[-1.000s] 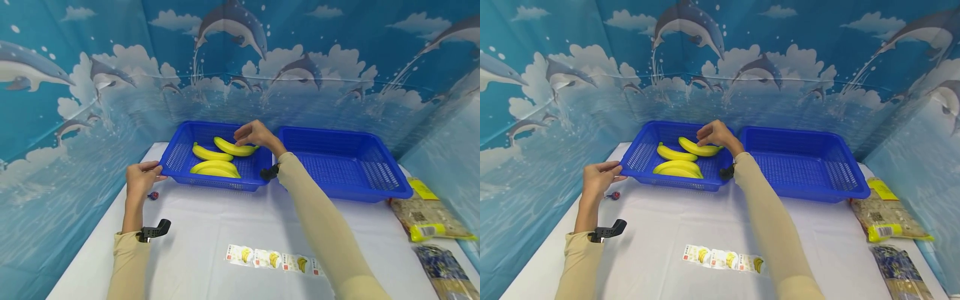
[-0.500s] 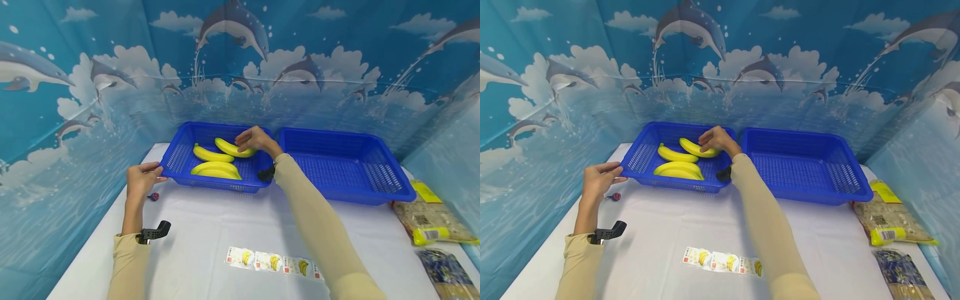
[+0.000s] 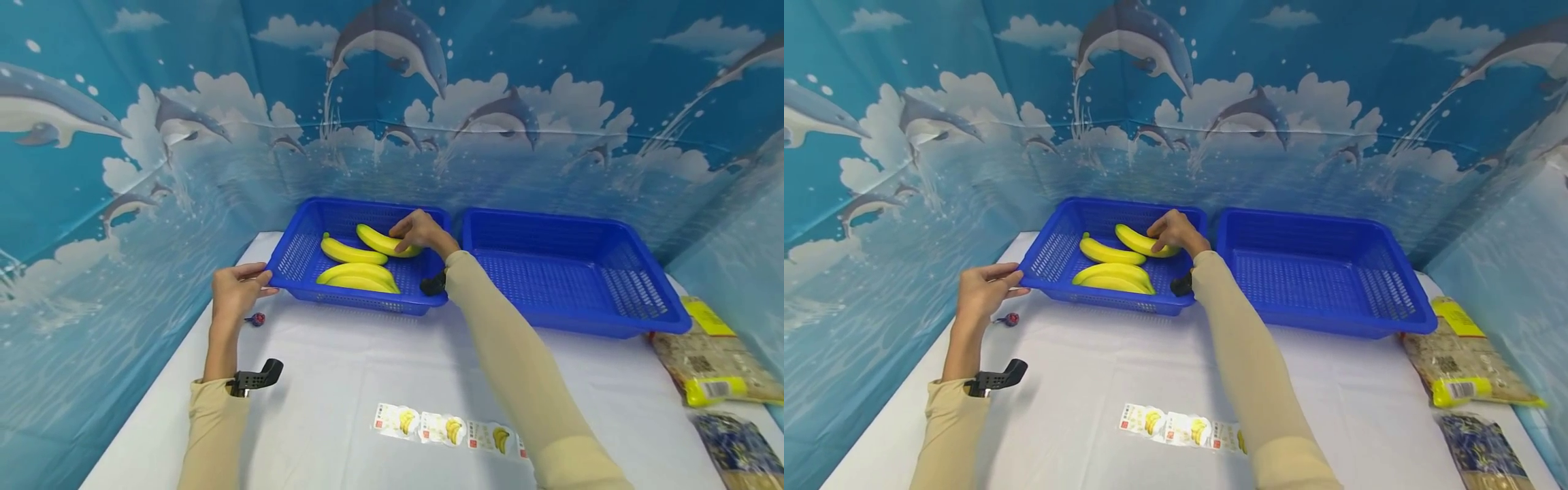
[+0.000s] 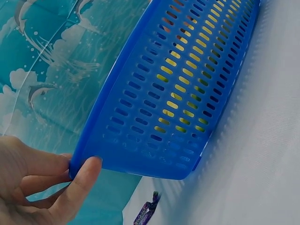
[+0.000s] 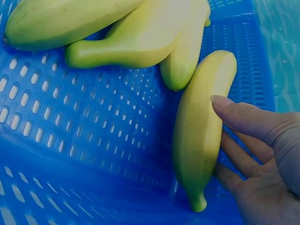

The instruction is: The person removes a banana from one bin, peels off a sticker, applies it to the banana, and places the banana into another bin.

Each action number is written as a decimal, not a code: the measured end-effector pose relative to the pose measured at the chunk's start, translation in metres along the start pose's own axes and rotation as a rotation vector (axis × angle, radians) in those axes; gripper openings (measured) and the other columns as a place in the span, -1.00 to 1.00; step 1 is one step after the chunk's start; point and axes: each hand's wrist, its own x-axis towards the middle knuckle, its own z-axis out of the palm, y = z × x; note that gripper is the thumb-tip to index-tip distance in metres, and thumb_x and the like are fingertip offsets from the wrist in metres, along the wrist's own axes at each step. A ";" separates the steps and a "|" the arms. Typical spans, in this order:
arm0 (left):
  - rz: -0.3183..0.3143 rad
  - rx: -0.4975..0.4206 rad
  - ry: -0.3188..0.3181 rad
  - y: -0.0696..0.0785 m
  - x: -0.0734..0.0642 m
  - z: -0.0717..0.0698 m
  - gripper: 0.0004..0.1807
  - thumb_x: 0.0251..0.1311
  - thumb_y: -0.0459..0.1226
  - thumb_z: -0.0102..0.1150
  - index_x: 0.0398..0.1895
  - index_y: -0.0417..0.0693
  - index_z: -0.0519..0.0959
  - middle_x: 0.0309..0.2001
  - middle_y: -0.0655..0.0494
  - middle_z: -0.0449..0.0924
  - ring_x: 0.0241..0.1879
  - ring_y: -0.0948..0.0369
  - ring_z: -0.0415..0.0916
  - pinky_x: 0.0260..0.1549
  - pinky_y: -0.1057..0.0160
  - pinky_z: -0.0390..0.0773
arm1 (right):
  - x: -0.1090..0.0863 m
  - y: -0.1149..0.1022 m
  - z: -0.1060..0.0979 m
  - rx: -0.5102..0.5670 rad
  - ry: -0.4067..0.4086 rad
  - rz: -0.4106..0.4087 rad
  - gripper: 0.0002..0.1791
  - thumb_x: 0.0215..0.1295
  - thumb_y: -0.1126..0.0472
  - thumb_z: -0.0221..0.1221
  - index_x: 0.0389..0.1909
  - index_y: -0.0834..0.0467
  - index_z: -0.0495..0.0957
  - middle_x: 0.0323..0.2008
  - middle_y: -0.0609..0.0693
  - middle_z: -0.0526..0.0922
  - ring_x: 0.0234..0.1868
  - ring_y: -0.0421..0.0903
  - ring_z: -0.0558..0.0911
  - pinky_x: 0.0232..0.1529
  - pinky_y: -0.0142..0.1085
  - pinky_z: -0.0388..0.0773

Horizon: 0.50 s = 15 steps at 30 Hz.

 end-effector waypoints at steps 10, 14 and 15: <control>0.009 0.023 -0.002 -0.002 0.001 -0.001 -0.56 0.54 -0.39 0.23 0.38 -0.45 0.54 0.22 -0.45 0.64 -0.37 0.34 0.80 -0.23 0.34 0.79 | 0.006 0.003 0.010 -0.101 0.040 0.072 -0.44 0.24 0.47 0.50 0.28 0.25 0.69 0.31 0.20 0.68 0.38 0.12 0.62 0.39 -0.05 0.59; 0.013 0.010 -0.006 -0.002 0.002 -0.001 -0.55 0.53 -0.39 0.24 0.38 -0.46 0.54 0.23 -0.46 0.63 -0.37 0.34 0.80 -0.22 0.32 0.79 | 0.006 0.004 0.011 -0.117 0.053 0.075 -0.46 0.22 0.47 0.51 0.25 0.25 0.71 0.28 0.22 0.70 0.35 0.13 0.64 0.37 -0.05 0.61; 0.010 0.012 -0.007 -0.003 0.002 -0.001 -0.55 0.53 -0.39 0.24 0.38 -0.45 0.54 0.23 -0.45 0.63 -0.36 0.34 0.80 -0.23 0.33 0.79 | 0.005 0.004 0.012 -0.116 0.055 0.071 -0.47 0.22 0.47 0.51 0.24 0.26 0.71 0.27 0.22 0.70 0.34 0.13 0.65 0.36 -0.05 0.61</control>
